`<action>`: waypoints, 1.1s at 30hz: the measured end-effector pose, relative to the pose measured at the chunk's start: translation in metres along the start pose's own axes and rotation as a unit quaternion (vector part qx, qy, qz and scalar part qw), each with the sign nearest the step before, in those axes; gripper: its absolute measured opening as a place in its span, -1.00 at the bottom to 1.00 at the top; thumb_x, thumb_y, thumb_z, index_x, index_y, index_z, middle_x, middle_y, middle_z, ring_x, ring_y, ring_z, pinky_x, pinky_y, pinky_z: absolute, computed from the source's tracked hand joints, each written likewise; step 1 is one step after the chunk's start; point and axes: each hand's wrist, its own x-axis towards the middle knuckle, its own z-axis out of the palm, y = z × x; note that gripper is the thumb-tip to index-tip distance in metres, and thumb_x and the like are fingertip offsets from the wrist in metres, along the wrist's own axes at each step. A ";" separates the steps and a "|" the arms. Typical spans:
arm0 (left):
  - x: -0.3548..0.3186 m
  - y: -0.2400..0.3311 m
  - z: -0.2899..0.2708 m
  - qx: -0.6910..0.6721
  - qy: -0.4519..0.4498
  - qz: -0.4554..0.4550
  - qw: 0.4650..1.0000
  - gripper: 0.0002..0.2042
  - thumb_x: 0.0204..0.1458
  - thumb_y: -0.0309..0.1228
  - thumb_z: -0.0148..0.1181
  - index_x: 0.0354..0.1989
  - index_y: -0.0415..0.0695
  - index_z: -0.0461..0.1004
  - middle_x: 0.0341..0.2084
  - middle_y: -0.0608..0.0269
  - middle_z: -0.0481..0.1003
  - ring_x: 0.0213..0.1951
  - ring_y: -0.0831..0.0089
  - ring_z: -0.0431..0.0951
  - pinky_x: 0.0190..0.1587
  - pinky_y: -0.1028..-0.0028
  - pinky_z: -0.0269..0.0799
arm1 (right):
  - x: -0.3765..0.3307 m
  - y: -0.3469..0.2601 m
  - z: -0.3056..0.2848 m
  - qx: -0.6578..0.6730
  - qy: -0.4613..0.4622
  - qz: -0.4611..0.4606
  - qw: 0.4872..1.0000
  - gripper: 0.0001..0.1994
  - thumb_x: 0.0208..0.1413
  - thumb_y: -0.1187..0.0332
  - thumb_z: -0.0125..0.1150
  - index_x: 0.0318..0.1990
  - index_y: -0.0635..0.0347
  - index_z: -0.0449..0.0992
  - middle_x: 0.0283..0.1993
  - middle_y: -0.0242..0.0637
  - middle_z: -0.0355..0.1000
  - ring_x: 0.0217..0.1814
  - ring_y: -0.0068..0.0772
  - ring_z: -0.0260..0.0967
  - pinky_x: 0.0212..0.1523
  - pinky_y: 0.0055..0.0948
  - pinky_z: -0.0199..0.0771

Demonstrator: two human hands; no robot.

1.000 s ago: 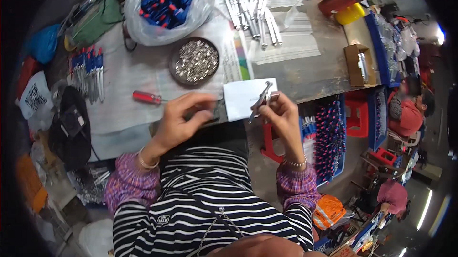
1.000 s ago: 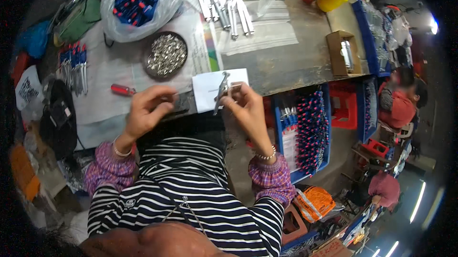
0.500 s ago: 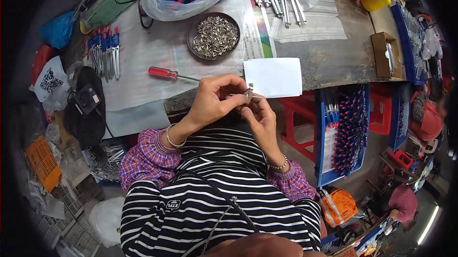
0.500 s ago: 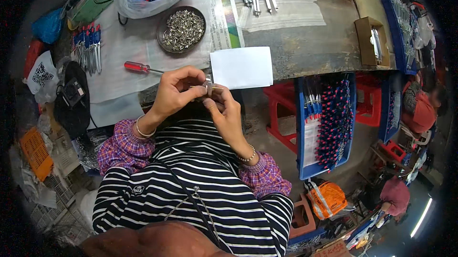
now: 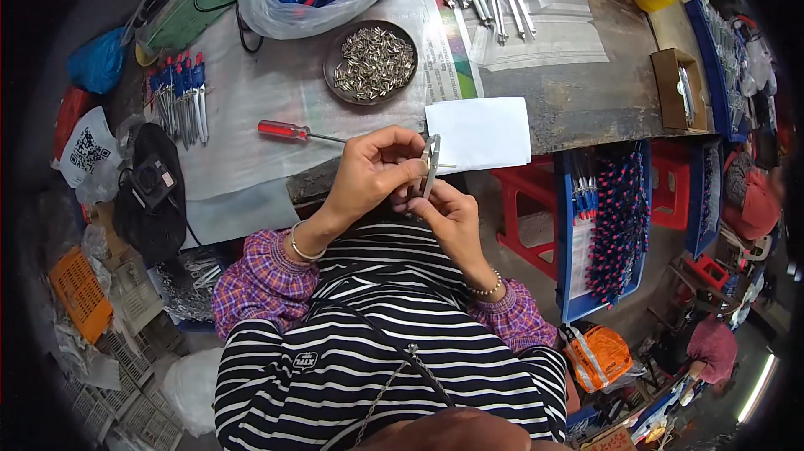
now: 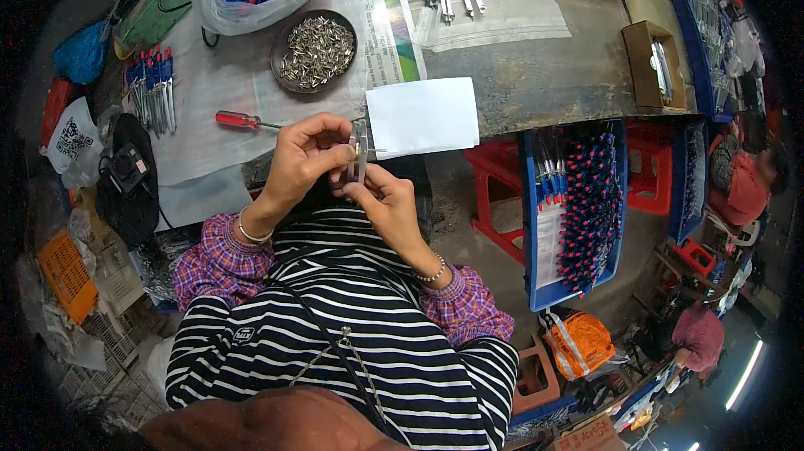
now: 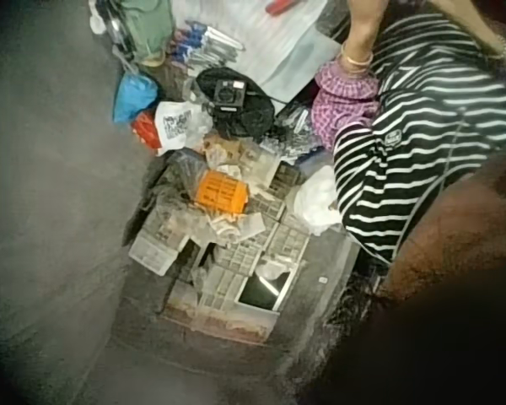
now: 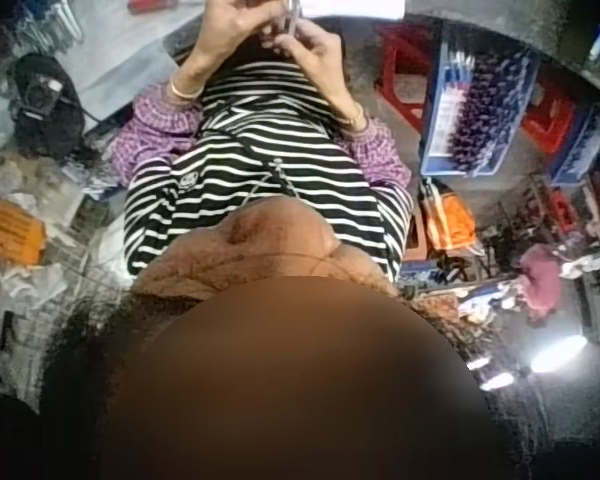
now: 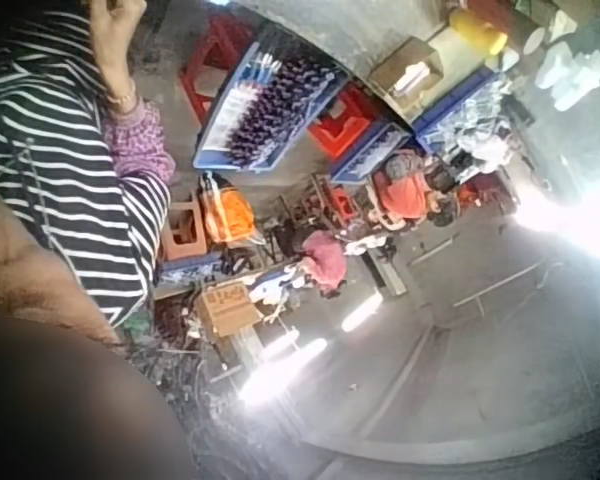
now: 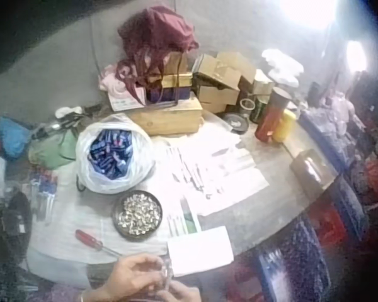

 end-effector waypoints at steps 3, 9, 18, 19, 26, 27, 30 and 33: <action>-0.001 0.001 0.001 0.003 -0.007 -0.004 1.000 -0.81 -0.04 -0.63 0.17 -0.22 -0.32 0.42 -0.45 0.27 0.47 -0.59 0.68 0.36 -0.56 0.68 0.29 | 0.000 0.004 -0.001 0.018 0.003 -0.014 1.000 -0.84 0.11 0.56 0.08 -0.16 0.40 0.47 -0.26 -0.27 0.49 -0.27 -0.53 0.47 -0.18 -0.58 0.47; -0.001 -0.001 0.001 -0.001 -0.014 -0.013 1.000 -0.79 -0.02 -0.62 0.17 -0.18 -0.32 0.42 -0.40 0.25 0.48 -0.52 0.67 0.40 -0.52 0.68 0.33 | 0.001 0.005 -0.001 -0.014 0.016 -0.038 0.999 -0.84 0.09 0.56 0.11 -0.17 0.40 0.48 -0.32 -0.27 0.52 -0.30 -0.56 0.47 -0.24 -0.60 0.47; -0.003 0.002 0.001 0.318 -0.015 0.117 0.941 -0.83 -0.11 -0.53 0.26 -0.34 -0.32 0.47 -0.52 0.27 0.45 -0.49 0.64 0.43 -0.46 0.62 0.36 | -0.001 -0.002 -0.001 -0.182 0.053 -0.075 0.979 -0.91 0.06 0.54 0.16 -0.29 0.37 0.49 -0.47 -0.39 0.48 -0.42 -0.73 0.35 -0.42 -0.67 0.34; -0.003 0.002 0.001 0.330 -0.005 0.129 0.935 -0.84 -0.12 -0.51 0.27 -0.38 -0.32 0.47 -0.56 0.26 0.43 -0.51 0.63 0.43 -0.48 0.61 0.33 | -0.002 -0.003 -0.002 -0.174 0.042 -0.063 0.982 -0.92 0.05 0.52 0.17 -0.32 0.37 0.49 -0.50 -0.40 0.47 -0.45 -0.75 0.32 -0.45 -0.67 0.30; -0.003 -0.005 -0.001 0.350 -0.024 0.158 0.923 -0.80 -0.06 -0.44 0.25 -0.38 -0.35 0.45 -0.62 0.24 0.40 -0.59 0.62 0.38 -0.57 0.58 0.23 | -0.002 0.003 -0.007 -0.113 0.010 -0.029 0.993 -0.83 0.01 0.53 0.18 -0.22 0.38 0.51 -0.41 -0.24 0.55 -0.40 -0.65 0.46 -0.41 -0.62 0.41; -0.003 -0.005 0.000 0.335 -0.018 0.154 0.929 -0.80 -0.06 -0.43 0.25 -0.39 -0.34 0.45 -0.62 0.24 0.40 -0.59 0.61 0.38 -0.57 0.57 0.22 | -0.003 0.001 -0.006 -0.106 0.014 -0.024 0.994 -0.88 0.03 0.51 0.20 -0.28 0.38 0.49 -0.46 -0.33 0.50 -0.43 -0.71 0.36 -0.43 -0.67 0.32; -0.005 0.001 0.009 0.320 -0.002 0.160 0.934 -0.80 -0.08 -0.43 0.26 -0.40 -0.33 0.45 -0.62 0.24 0.41 -0.60 0.61 0.37 -0.57 0.57 0.21 | -0.002 0.011 -0.003 -0.086 0.046 -0.038 0.995 -0.88 0.04 0.48 0.21 -0.33 0.38 0.49 -0.49 -0.42 0.45 -0.46 -0.76 0.27 -0.46 -0.71 0.24; -0.006 0.003 0.006 0.343 -0.003 0.167 0.924 -0.81 -0.09 -0.43 0.27 -0.43 -0.31 0.45 -0.62 0.25 0.40 -0.59 0.61 0.36 -0.57 0.57 0.22 | -0.002 0.013 -0.002 -0.078 0.067 -0.057 0.993 -0.87 0.03 0.48 0.21 -0.30 0.38 0.51 -0.45 -0.41 0.46 -0.43 -0.74 0.30 -0.44 -0.70 0.27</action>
